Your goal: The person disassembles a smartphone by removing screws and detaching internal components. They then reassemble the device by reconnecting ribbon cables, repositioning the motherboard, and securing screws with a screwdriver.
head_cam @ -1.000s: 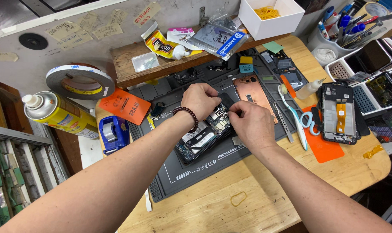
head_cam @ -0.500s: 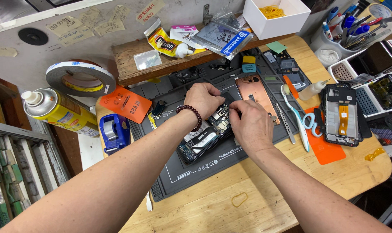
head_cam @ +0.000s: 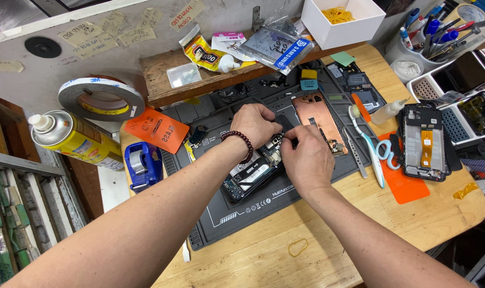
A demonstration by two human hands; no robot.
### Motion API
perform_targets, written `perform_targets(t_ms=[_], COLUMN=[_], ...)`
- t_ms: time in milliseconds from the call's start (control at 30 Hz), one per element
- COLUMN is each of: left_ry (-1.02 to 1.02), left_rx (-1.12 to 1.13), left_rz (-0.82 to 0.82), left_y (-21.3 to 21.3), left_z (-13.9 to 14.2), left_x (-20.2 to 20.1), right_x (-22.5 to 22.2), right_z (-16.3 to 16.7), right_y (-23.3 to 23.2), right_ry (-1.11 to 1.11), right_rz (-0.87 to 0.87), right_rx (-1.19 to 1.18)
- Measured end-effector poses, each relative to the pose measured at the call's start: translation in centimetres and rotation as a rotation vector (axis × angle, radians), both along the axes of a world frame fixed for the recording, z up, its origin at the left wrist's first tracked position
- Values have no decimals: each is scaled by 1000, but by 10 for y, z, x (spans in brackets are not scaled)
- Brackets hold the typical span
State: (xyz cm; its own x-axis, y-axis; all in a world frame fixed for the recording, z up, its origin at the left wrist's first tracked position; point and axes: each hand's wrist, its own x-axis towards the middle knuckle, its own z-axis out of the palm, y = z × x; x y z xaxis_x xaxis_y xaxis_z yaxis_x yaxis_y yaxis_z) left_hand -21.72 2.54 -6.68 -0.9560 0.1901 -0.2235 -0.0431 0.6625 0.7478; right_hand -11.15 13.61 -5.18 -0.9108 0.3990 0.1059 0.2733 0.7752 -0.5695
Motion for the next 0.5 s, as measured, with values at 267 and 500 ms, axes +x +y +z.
perform_targets(t_ms=[267, 500], left_ry=[-28, -45], left_rx=[-48, -83], left_rz=[-35, -45], left_y=[3, 5], left_z=[0, 1], left_x=[-4, -5], right_x=[-16, -14], right_z=[-10, -4], right_y=[21, 21], right_ry=[-67, -97], right_rz=[-8, 23], right_rx=[-355, -291])
